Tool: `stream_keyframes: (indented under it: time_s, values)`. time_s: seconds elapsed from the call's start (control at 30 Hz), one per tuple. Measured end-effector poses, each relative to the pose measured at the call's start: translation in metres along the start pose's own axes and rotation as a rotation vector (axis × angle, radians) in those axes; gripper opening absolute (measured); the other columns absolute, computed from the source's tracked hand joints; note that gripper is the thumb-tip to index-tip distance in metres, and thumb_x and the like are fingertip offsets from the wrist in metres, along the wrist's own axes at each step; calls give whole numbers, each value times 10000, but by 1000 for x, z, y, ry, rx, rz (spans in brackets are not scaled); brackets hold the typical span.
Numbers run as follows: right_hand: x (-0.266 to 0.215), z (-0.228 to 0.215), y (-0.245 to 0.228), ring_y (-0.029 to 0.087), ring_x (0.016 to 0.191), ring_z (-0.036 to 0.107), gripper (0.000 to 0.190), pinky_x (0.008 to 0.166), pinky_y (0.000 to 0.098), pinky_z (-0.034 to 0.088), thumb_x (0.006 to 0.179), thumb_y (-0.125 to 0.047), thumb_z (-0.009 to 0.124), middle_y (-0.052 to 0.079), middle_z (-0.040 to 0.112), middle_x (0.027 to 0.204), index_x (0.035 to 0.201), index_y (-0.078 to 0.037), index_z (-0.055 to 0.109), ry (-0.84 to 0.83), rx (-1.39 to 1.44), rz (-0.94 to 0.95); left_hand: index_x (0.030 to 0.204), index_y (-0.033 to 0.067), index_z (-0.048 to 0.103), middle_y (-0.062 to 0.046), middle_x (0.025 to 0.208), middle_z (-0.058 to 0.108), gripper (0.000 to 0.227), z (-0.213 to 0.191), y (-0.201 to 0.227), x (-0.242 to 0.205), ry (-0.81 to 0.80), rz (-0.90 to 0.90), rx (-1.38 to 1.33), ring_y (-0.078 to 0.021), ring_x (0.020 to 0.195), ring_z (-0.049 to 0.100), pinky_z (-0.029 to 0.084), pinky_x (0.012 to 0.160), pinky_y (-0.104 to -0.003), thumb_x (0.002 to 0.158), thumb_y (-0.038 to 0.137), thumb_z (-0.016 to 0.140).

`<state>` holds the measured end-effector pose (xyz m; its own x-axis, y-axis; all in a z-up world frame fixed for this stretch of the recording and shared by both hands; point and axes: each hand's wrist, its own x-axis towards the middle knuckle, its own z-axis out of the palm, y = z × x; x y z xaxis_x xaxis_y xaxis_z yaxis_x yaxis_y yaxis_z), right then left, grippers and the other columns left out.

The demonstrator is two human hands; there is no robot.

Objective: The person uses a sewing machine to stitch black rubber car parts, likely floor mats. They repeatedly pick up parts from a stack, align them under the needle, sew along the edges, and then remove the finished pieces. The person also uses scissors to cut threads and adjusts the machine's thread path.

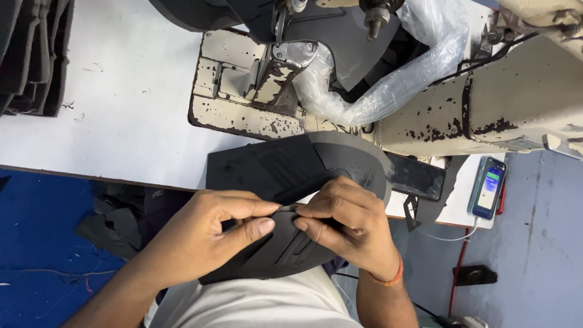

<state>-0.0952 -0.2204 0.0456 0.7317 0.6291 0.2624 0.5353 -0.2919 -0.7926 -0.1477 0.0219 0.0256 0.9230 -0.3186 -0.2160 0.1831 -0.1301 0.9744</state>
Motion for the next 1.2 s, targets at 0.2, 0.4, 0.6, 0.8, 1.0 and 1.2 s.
stream_keyframes:
  time_s: [0.2, 0.4, 0.6, 0.8, 1.0, 1.2]
  values:
    - [0, -7, 0, 211, 829, 688, 181, 760, 322, 536, 823, -25, 801, 79, 712, 865, 997, -13, 752, -28, 77, 42, 1039, 8, 793, -47, 838, 817, 302, 10, -1, 5, 73, -49, -39, -80, 717, 724, 575, 618, -244, 826, 222, 805]
    - [-5, -13, 0, 239, 855, 716, 192, 778, 340, 569, 873, 53, 669, 107, 729, 920, 1059, 29, 712, -40, 229, 132, 984, -44, 805, -56, 789, 775, 218, 8, -38, 7, 33, 51, -249, -65, 690, 657, 522, 586, -214, 834, 113, 831]
    - [4, -12, -3, 221, 850, 712, 185, 783, 335, 554, 846, -56, 811, 88, 727, 916, 989, -1, 707, -52, 141, 61, 988, -28, 803, -55, 771, 775, 222, 9, -21, 8, 77, 65, -191, -65, 685, 675, 534, 596, -208, 836, 131, 833]
    - [0, -7, 0, 192, 853, 706, 144, 762, 313, 546, 864, -90, 833, 44, 727, 887, 934, -42, 717, -50, 96, 91, 1015, 6, 785, -63, 825, 806, 238, 11, -9, 5, 162, 97, 16, -82, 714, 734, 566, 632, -228, 861, 187, 802]
    - [-3, -7, 0, 194, 854, 700, 159, 765, 308, 548, 860, -91, 824, 52, 729, 892, 990, -37, 751, -42, 120, 99, 1017, 22, 798, -47, 834, 821, 250, 14, -7, 5, 133, 45, 2, -77, 710, 745, 573, 616, -233, 856, 213, 797]
    - [-8, -12, -11, 188, 805, 690, 159, 730, 318, 527, 814, -65, 834, 56, 749, 890, 953, -37, 762, -3, 62, 142, 997, 5, 811, -39, 720, 755, 232, 22, -4, 16, 44, -154, -75, -56, 642, 594, 513, 571, -252, 860, 192, 793]
